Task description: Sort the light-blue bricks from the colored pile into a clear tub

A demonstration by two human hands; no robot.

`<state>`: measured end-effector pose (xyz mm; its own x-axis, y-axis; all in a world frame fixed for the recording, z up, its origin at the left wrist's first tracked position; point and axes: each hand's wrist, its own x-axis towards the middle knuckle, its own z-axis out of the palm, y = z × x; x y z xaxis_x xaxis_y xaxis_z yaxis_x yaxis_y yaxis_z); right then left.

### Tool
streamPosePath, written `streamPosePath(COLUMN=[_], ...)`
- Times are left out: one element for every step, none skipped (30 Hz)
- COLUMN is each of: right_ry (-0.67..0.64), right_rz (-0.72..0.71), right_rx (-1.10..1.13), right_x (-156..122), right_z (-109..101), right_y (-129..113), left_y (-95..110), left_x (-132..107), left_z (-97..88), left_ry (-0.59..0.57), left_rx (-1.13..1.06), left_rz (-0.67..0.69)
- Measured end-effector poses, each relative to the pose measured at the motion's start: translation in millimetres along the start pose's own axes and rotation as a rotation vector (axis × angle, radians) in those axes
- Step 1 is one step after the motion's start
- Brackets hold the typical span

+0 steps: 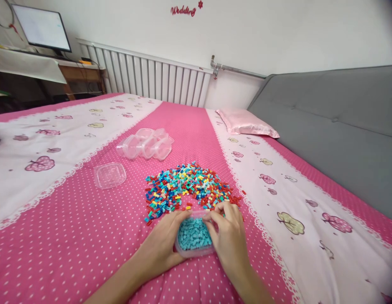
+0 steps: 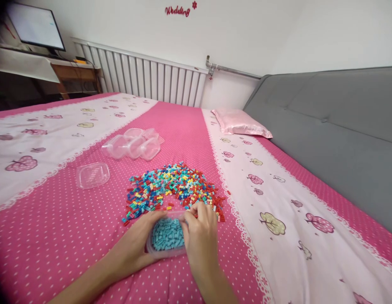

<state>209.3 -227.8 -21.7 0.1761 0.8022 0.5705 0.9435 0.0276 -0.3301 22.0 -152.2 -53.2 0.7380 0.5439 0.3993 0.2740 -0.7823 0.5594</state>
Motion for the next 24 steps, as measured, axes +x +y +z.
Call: streamPosePath(right_ry=[0.004,0.007,0.009,0.007,0.005,0.003,-0.003,-0.011,-0.024,-0.039,-0.053,-0.063,-0.068,-0.072,-0.081,-0.095,-0.118,-0.149,-0.182,-0.21,-0.231,-0.243,-0.248,-0.249], right_rz=[-0.007,-0.013,-0.018,-0.024,-0.028,-0.029,-0.025,-0.018,-0.01,0.0,0.01,0.02,0.029,0.036,0.039,0.036,0.026,0.011,-0.006,-0.023,-0.037,-0.046,-0.051,-0.052], right_rx=[0.005,0.009,0.014,0.018,0.02,0.015,0.007,-0.002,-0.007,-0.005,0.006,0.028,0.053,0.073,0.082,0.079,0.064,0.043,0.021,-0.001,-0.021,-0.039,-0.054,-0.066], right_x=[0.1,0.2,0.2,0.2,0.2,0.1,0.0,0.0,0.1,0.3,0.7,1.2,1.8,2.3,2.5,2.5,2.1,1.4,0.6,-0.4,-1.2,-1.8,-2.2,-2.3], right_z=[-1.1,-1.7,-1.7,-1.3,-0.3,0.9,2.1,3.2,3.7,3.4,2.4,0.5,-2.0,-4.9,-7.7,-10.2,-12.1,-13.2,-13.4,-12.9,-11.9,-10.7,-9.5,-8.6], right_y=[-0.8,-1.2,-1.2,-0.9,-0.3,0.5,1.5,2.7,3.9,5.2,6.4,7.4,8.2,8.8,9.1,9.1,9.0,8.7,8.3,7.9,7.4,6.9,6.2,5.4], left_y=[-0.7,-1.2,-1.6,-1.7,-1.6,-1.3,-0.9,-0.5,-0.3,-0.1,-0.2,-0.4,-0.8,-1.3,-1.9,-2.3,-2.7,-2.8,-2.7,-2.3,-1.8,-1.3,-0.8,-0.4], left_x=[-0.2,-0.4,-0.5,-0.7,-0.9,-1.1,-1.2,-1.4,-1.5,-1.5,-1.5,-1.5,-1.5,-1.6,-1.7,-1.9,-2.0,-2.2,-2.2,-2.1,-1.9,-1.6,-1.3,-1.0], left_z=[0.5,0.8,1.0,0.9,0.7,0.3,-0.1,-0.6,-1.0,-1.3,-1.5,-1.6,-1.5,-1.3,-1.1,-0.9,-0.7,-0.5,-0.5,-0.5,-0.6,-0.8,-1.0,-1.1], left_ry=[-0.004,-0.009,-0.015,-0.023,-0.029,-0.034,-0.038,-0.039,-0.04,-0.038,-0.037,-0.036,-0.033,-0.033,-0.034,-0.038,-0.042,-0.045,-0.049,-0.049,-0.047,-0.044,-0.042,-0.041], left_rx=[-0.003,-0.005,-0.007,-0.009,-0.013,-0.017,-0.02,-0.021,-0.022,-0.024,-0.026,-0.027,-0.03,-0.032,-0.032,-0.031,-0.028,-0.024,-0.021,-0.018,-0.015,-0.013,-0.01,-0.006], left_rz=[0.002,0.002,0.002,0.002,0.002,0.005,0.01,0.016,0.018,0.017,0.013,0.007,0.0,-0.005,-0.006,-0.004,-0.002,0.0,-0.001,0.0,0.0,0.002,0.005,0.012])
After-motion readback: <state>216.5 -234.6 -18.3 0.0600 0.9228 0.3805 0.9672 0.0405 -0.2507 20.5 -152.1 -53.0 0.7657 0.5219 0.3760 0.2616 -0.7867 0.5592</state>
